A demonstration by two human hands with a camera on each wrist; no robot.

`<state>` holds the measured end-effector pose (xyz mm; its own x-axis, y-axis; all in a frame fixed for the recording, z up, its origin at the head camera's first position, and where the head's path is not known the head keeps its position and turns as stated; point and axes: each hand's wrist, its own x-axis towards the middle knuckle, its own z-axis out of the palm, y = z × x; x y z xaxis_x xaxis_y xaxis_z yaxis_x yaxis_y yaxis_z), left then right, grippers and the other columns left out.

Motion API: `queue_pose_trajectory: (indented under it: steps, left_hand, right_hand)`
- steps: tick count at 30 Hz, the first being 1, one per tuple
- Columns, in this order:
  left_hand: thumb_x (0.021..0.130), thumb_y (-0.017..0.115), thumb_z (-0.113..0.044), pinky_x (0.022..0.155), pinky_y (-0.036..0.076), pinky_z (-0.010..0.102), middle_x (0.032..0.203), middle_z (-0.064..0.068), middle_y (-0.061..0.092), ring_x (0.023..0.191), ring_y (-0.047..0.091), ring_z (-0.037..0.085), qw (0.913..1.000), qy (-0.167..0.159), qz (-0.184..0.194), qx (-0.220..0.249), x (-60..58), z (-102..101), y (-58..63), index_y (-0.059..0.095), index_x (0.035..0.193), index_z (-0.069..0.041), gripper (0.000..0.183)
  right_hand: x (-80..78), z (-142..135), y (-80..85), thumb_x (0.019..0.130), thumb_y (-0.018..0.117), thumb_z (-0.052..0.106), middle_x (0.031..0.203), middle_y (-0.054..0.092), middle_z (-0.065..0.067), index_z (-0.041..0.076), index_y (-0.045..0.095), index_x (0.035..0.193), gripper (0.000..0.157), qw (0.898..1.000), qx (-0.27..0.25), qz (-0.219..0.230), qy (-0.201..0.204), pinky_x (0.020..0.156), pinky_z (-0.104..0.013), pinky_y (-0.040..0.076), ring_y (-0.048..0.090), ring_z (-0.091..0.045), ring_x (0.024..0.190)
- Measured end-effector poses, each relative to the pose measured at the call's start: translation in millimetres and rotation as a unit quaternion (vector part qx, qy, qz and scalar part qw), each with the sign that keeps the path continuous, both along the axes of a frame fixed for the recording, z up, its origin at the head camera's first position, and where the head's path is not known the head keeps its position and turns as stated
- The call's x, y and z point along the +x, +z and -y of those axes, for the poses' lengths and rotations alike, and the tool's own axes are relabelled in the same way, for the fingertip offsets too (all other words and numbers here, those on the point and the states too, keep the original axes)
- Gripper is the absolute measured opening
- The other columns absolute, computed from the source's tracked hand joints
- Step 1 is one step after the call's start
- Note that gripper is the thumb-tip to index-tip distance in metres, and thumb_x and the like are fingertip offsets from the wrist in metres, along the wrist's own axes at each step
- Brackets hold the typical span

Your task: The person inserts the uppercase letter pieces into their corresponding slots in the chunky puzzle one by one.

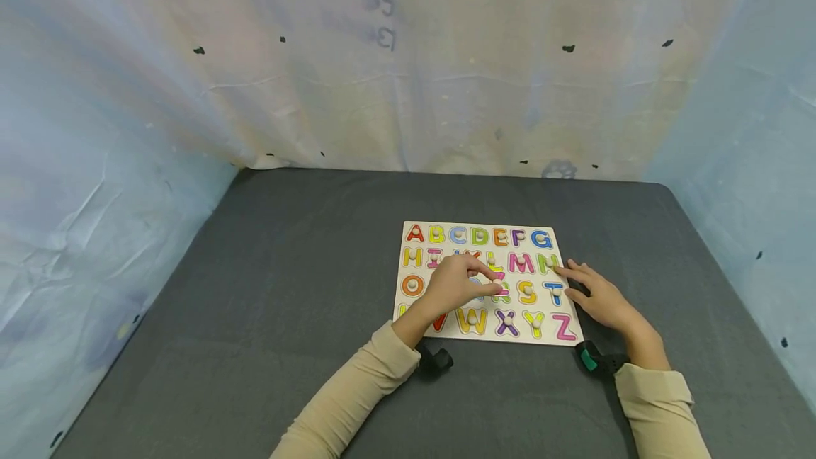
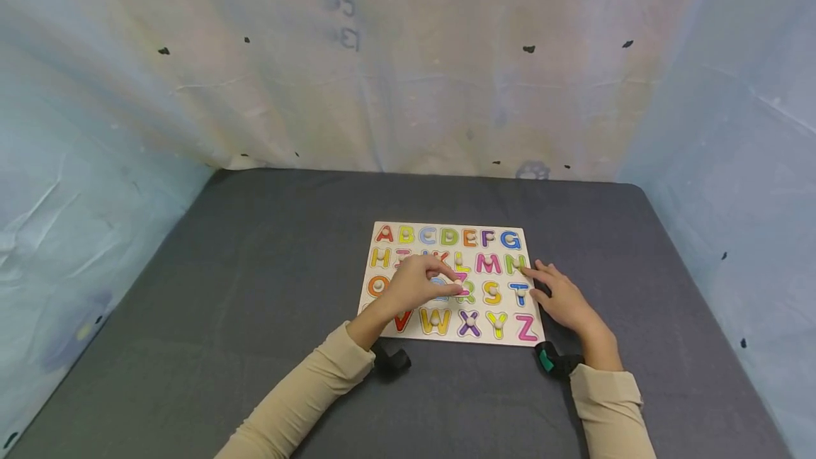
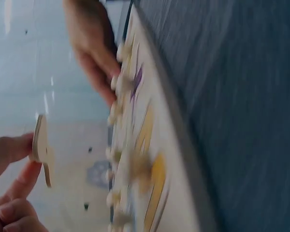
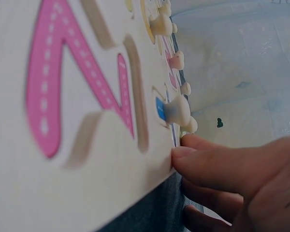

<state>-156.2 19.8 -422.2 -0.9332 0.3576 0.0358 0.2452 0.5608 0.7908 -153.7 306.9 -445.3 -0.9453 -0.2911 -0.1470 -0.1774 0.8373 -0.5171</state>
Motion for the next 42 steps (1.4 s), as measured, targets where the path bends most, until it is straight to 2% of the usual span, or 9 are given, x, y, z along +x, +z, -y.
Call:
queue_pose_trajectory:
  steps: [7,9,18,25,31,34,42]
  left_hand:
    - [0.079,0.079,-0.034,0.073,0.042,0.016,0.105,-0.001,0.071,0.096,0.064,0.015,0.9997,0.001,0.023,0.003,14.8,-24,-4.2,0.079,0.090,-0.019,0.018]
    - [0.079,0.078,-0.034,0.070,0.040,0.016,0.105,-0.002,0.071,0.089,0.060,0.010,0.9995,0.000,0.030,0.006,18.8,-31,-4.9,0.079,0.091,-0.019,0.019]
    - [0.078,0.079,-0.035,0.077,0.044,0.015,0.101,-0.006,0.072,0.092,0.061,0.003,0.9996,-0.005,0.026,0.013,33.0,-61,-14.2,0.079,0.090,-0.022,0.018]
    - [0.076,0.080,-0.035,0.068,0.041,0.013,0.101,-0.008,0.072,0.086,0.059,-0.001,0.9990,0.002,0.042,0.014,42.2,-78,-18.4,0.079,0.088,-0.023,0.017]
    - [0.074,0.081,-0.035,0.061,0.036,0.013,0.092,-0.009,0.071,0.073,0.049,-0.005,0.9981,0.019,0.058,0.009,43.8,-91,-21.3,0.079,0.084,-0.024,0.015]
    - [0.073,0.082,-0.038,0.060,0.036,0.014,0.089,-0.012,0.070,0.071,0.047,-0.006,0.9976,0.025,0.063,-0.012,42.5,-97,-21.8,0.079,0.082,-0.027,0.014]
    - [0.075,0.081,-0.037,0.049,0.033,0.019,0.059,-0.011,0.062,0.054,0.043,-0.001,0.9966,0.023,0.056,-0.057,35.4,-106,-23.2,0.079,0.080,-0.027,0.012]
  right_hand:
    - [4.0,-1,-0.9,0.096,0.057,0.020,0.149,0.028,-0.037,-0.001,0.046,0.140,0.050,1.000,0.003,0.001,-0.001,0.104,-0.074,0.021,0.022,-0.060,0.137]
    - [4.7,-2,-1.9,0.096,0.057,0.020,0.148,0.029,-0.037,-0.001,0.046,0.139,0.049,1.000,0.002,-0.001,-0.001,0.103,-0.074,0.022,0.022,-0.060,0.136]
    - [5.1,-1,-4.2,0.094,0.058,0.018,0.146,0.031,-0.038,-0.002,0.049,0.137,0.048,1.000,0.003,-0.011,0.004,0.102,-0.075,0.023,0.025,-0.061,0.135]
    - [5.5,-1,-3.2,0.094,0.058,0.015,0.146,0.032,-0.038,-0.003,0.050,0.136,0.046,1.000,-0.003,-0.020,0.005,0.103,-0.074,0.023,0.024,-0.061,0.135]
    - [6.1,-4,-1.9,0.094,0.058,0.015,0.146,0.032,-0.038,-0.002,0.050,0.136,0.046,1.000,-0.003,-0.020,0.007,0.102,-0.075,0.023,0.024,-0.061,0.135]
    - [5.1,-6,-1.2,0.094,0.058,0.015,0.146,0.032,-0.038,-0.002,0.050,0.136,0.046,1.000,-0.006,-0.025,0.015,0.102,-0.075,0.023,0.025,-0.062,0.134]
    - [-2.2,-4,-1.6,0.094,0.059,0.014,0.146,0.033,-0.037,-0.002,0.051,0.136,0.046,0.999,-0.011,-0.027,0.029,0.103,-0.075,0.023,0.025,-0.062,0.134]
